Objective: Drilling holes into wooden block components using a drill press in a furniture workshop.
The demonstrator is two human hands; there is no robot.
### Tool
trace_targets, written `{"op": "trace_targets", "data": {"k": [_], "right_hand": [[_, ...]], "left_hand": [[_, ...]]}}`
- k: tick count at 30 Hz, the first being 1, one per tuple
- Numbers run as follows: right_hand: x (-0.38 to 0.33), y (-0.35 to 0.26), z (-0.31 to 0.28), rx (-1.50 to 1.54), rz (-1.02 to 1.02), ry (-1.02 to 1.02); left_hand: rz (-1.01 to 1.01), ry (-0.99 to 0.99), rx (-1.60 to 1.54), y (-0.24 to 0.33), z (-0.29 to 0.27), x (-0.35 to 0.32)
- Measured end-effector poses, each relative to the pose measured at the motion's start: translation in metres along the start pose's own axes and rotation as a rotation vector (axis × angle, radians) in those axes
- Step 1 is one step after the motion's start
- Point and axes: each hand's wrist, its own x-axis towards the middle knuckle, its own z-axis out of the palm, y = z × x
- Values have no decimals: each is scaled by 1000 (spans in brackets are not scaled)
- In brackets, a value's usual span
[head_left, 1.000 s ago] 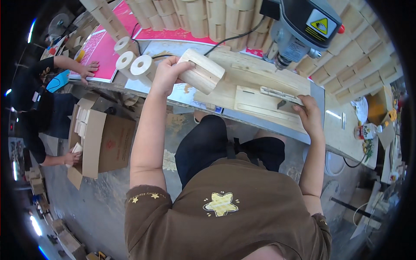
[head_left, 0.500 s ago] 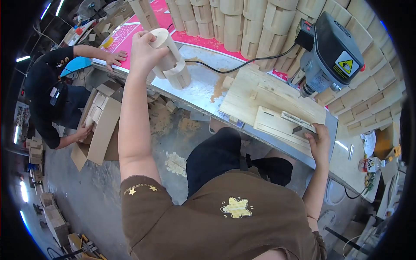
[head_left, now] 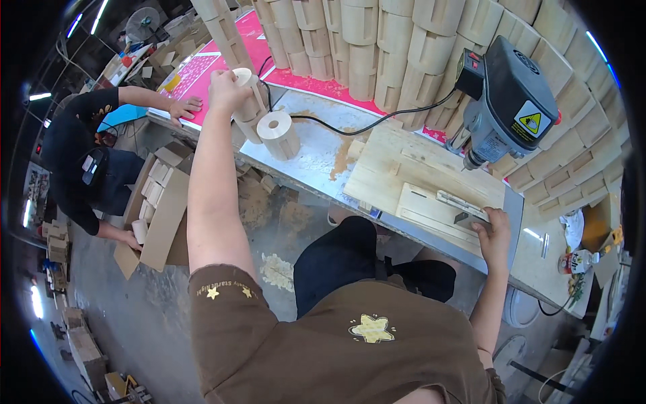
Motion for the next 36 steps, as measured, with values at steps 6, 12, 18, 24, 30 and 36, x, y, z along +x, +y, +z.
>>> {"op": "trace_targets", "data": {"k": [6,12,18,24,30,36], "right_hand": [[7,-1,-6,-8,-1,26],[4,1,-5,-39,-26,97],[-3,-6,-11,-5,17,58],[-1,-7,-15,10,22,89],[2,-4,-11,22,9,91],[1,-3,-13,24,9,97]], "left_hand": [[-12,-10,-33,-4,8,16],[-1,-179,105,1,-13,25],[98,16,-129,81,-56,42],[460,62,-562,231,-94,84],[537,-76,-738,369,-101,107],[499,-123,-662,459,-79,125]]}}
